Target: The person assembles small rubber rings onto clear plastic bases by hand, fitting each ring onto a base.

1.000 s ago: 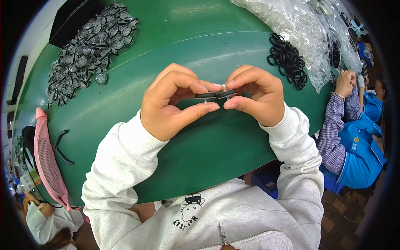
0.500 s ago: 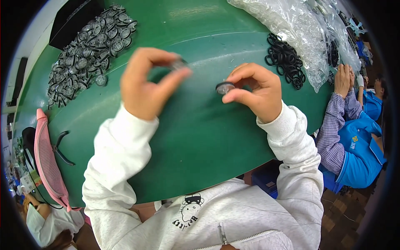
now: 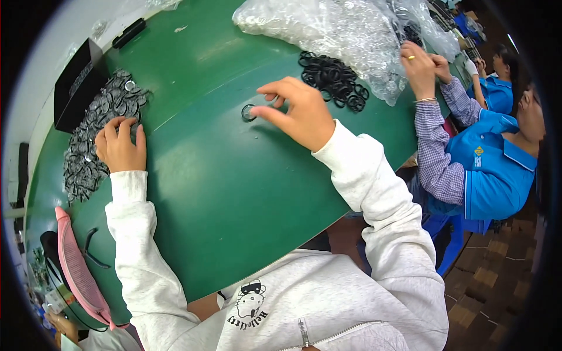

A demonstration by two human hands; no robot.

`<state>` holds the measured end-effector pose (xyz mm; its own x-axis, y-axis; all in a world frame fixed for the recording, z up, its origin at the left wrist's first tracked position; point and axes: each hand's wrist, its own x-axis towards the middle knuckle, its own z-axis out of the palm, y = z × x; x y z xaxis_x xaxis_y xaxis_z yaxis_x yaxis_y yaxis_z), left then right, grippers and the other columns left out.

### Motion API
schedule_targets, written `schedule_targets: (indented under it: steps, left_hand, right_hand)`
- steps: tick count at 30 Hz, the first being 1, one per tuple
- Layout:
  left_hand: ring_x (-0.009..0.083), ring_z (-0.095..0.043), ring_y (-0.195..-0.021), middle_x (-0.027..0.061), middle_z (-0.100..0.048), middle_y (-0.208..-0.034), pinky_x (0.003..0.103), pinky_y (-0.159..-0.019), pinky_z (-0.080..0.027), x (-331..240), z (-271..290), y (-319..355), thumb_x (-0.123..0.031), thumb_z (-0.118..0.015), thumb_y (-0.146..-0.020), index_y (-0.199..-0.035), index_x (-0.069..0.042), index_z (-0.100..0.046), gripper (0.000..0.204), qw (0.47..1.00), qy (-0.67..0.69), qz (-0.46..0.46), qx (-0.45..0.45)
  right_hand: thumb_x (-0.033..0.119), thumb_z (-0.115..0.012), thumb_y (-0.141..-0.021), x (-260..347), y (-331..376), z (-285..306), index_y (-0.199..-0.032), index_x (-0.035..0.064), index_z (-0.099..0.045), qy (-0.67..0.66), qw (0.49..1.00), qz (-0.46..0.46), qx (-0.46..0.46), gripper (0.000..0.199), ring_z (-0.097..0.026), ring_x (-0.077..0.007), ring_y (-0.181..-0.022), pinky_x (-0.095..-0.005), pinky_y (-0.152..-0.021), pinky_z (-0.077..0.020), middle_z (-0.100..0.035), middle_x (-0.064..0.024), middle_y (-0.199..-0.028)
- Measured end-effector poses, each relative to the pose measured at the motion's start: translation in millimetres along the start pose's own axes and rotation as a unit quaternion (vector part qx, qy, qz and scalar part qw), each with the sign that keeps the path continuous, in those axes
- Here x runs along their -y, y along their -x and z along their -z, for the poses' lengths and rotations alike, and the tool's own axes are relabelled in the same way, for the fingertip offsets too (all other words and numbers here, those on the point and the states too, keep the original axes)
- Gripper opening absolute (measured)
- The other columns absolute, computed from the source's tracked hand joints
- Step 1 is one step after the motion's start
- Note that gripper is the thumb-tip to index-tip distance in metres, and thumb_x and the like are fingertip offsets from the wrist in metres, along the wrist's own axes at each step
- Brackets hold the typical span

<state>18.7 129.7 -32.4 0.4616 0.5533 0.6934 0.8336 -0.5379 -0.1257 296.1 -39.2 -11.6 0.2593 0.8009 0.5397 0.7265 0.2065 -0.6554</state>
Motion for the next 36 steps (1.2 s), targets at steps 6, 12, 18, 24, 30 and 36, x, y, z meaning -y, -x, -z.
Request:
schedule_targets:
  steps: [6, 12, 18, 24, 30, 36]
  left_hand:
    - [0.0223, -0.05, -0.094, -0.0002, -0.058, -0.103, 0.034, -0.085, -0.037, -16, 14, -7, -0.015, -0.068, -0.069, -0.09, -0.015, -0.064, 0.022, 0.996, 0.058, -0.019, -0.061]
    - [0.0233, -0.051, -0.09, 0.0042, -0.059, -0.1, 0.035, -0.082, -0.039, -95, 42, -7, -0.009, -0.066, -0.067, -0.085, -0.01, -0.063, 0.018, 0.927, 0.366, -0.08, -0.007]
    - [0.0225, -0.053, -0.084, 0.0055, -0.059, -0.098, 0.032, -0.076, -0.043, -113, 43, 7, -0.004, -0.066, -0.068, -0.088, -0.006, -0.062, 0.021, 0.88, 0.461, -0.086, 0.08]
    - [0.0184, -0.056, -0.081, 0.0064, -0.06, -0.098, 0.028, -0.074, -0.047, -118, 53, 10, -0.002, -0.067, -0.072, -0.099, -0.003, -0.062, 0.027, 0.76, 0.622, 0.066, 0.175]
    - [0.0143, -0.057, -0.083, 0.0076, -0.061, -0.099, 0.025, -0.077, -0.049, -116, 51, 12, 0.003, -0.068, -0.074, -0.108, -0.001, -0.06, 0.036, 0.537, 0.764, 0.22, 0.283]
    - [0.013, -0.057, -0.085, 0.0076, -0.061, -0.1, 0.023, -0.078, -0.049, -113, 53, 10, 0.008, -0.067, -0.072, -0.104, 0.0, -0.061, 0.034, 0.518, 0.779, 0.264, 0.235]
  right_hand:
    - [0.018, -0.066, -0.076, -29, -33, 69, -0.082, 0.0064, -0.066, 0.188, 0.963, -0.016, -0.194, 0.013, -0.057, -0.0179, -0.058, -0.0281, -0.055, -0.0459, -0.063, -0.0051, -0.07]
    - [0.019, -0.064, -0.077, -76, -55, 109, -0.08, 0.0051, -0.067, 0.375, 0.906, -0.154, -0.123, 0.015, -0.058, -0.0193, -0.056, -0.0295, -0.052, -0.0456, -0.064, -0.0068, -0.07]
    - [0.017, -0.067, -0.076, -74, -61, 98, -0.081, 0.0039, -0.068, 0.314, 0.936, -0.073, -0.142, 0.015, -0.058, -0.0169, -0.057, -0.0263, -0.053, -0.0453, -0.066, -0.0067, -0.071]
    - [0.01, -0.073, -0.072, 5, -29, 48, -0.083, 0.0039, -0.069, -0.108, 0.987, -0.101, -0.059, 0.013, -0.052, -0.0076, -0.058, -0.0185, -0.053, -0.0419, -0.066, -0.0022, -0.074]
    - [0.009, -0.07, -0.075, 37, 9, -11, -0.084, 0.0045, -0.069, -0.3, 0.928, -0.187, 0.117, 0.009, -0.054, -0.006, -0.061, -0.0163, -0.051, -0.04, -0.066, -0.0024, -0.075]
    - [0.014, -0.072, -0.069, -2, 1, 22, -0.073, 0.0072, -0.065, 0.225, 0.971, 0.017, -0.074, 0.01, -0.054, -0.0147, -0.058, -0.0248, -0.052, -0.0435, -0.058, -0.0004, -0.068]
